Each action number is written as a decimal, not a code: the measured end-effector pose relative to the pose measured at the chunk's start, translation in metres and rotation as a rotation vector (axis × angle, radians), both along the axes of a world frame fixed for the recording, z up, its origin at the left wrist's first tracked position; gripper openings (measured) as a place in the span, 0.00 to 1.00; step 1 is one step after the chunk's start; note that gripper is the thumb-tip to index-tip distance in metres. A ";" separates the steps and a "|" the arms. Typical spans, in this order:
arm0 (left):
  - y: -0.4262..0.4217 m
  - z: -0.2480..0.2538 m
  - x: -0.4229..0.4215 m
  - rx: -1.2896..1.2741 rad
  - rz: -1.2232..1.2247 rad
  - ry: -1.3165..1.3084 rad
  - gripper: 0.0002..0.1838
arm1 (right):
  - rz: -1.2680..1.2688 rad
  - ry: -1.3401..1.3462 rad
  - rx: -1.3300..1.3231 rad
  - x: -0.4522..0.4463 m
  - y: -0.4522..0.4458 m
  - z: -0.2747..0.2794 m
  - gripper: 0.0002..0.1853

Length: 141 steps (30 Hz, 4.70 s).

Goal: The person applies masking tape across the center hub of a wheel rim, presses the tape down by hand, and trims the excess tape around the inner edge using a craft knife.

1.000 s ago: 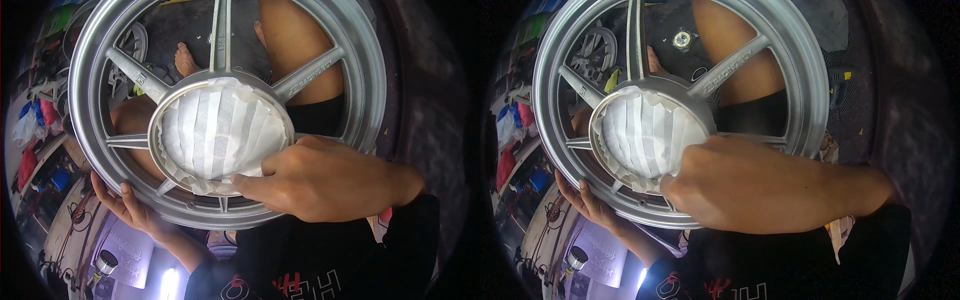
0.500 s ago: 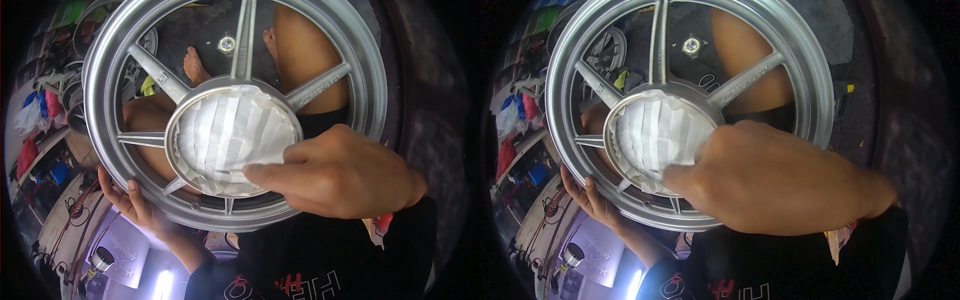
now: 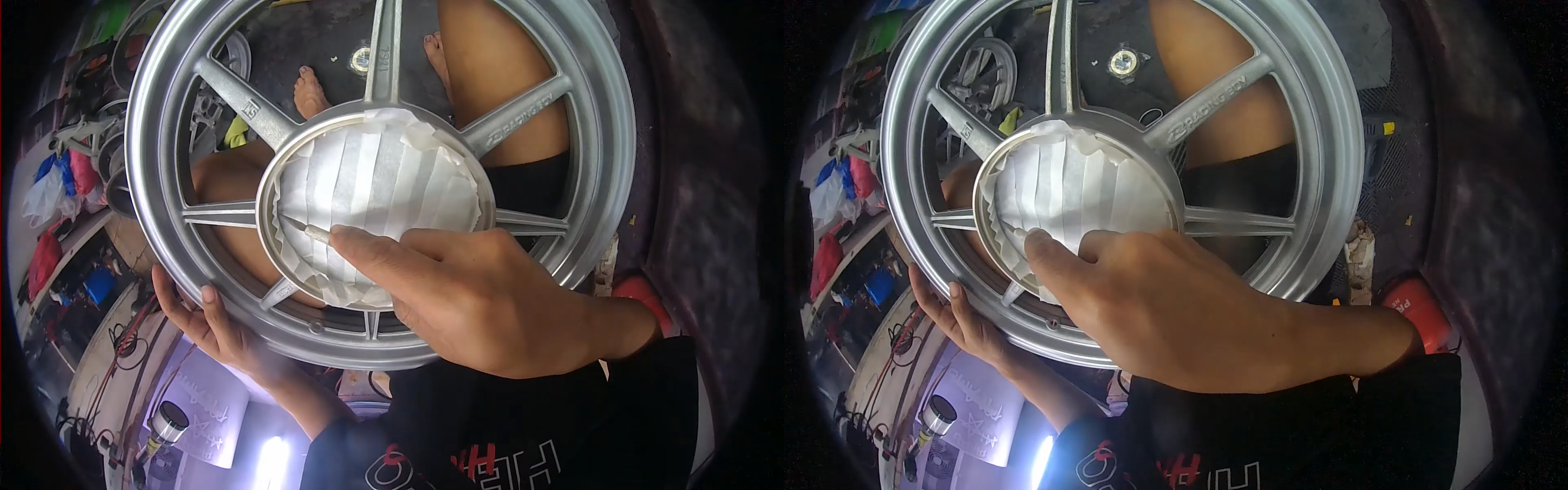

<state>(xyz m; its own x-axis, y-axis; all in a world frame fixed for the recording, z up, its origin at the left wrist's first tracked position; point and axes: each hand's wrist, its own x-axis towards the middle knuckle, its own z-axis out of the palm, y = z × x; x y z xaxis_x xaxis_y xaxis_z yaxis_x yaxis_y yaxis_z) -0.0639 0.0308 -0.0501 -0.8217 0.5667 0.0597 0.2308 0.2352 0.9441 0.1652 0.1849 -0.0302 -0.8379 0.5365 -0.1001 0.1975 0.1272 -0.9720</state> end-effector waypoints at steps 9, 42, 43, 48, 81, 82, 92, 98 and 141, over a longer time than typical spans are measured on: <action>0.000 -0.001 0.001 0.011 0.004 0.000 0.32 | -0.037 0.004 0.008 -0.003 -0.005 -0.004 0.32; -0.005 -0.002 -0.004 0.005 -0.017 0.009 0.32 | 0.399 -0.051 0.155 0.016 0.026 0.006 0.24; -0.006 -0.002 -0.004 0.010 -0.020 0.006 0.32 | 0.417 -0.051 0.152 0.018 0.029 0.006 0.24; -0.004 -0.002 -0.003 0.011 -0.019 0.007 0.32 | 0.562 -0.129 0.108 0.023 0.047 0.010 0.21; 0.046 0.020 -0.074 0.131 -0.582 -0.142 0.31 | -0.442 0.231 0.506 0.123 0.036 -0.051 0.23; 0.040 0.020 -0.072 0.129 -0.569 -0.086 0.30 | -0.447 0.258 0.418 0.115 0.042 -0.038 0.20; -0.002 -0.001 -0.022 0.131 -0.257 -0.143 0.30 | -0.315 0.368 0.278 0.133 0.129 -0.113 0.21; 0.000 -0.002 -0.026 0.100 -0.266 -0.076 0.30 | -0.275 0.321 0.360 0.122 0.124 -0.101 0.21; -0.002 -0.002 -0.026 0.046 -0.248 -0.034 0.33 | -0.309 0.341 0.392 0.102 0.127 -0.105 0.20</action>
<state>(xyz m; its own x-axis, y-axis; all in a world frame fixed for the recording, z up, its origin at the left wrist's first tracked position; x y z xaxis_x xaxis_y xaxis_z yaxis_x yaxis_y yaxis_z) -0.0901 0.0284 -0.0525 -0.6597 0.7487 0.0650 0.2442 0.1318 0.9607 0.2675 0.3123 -0.1351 -0.5870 0.7029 0.4017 -0.0322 0.4755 -0.8791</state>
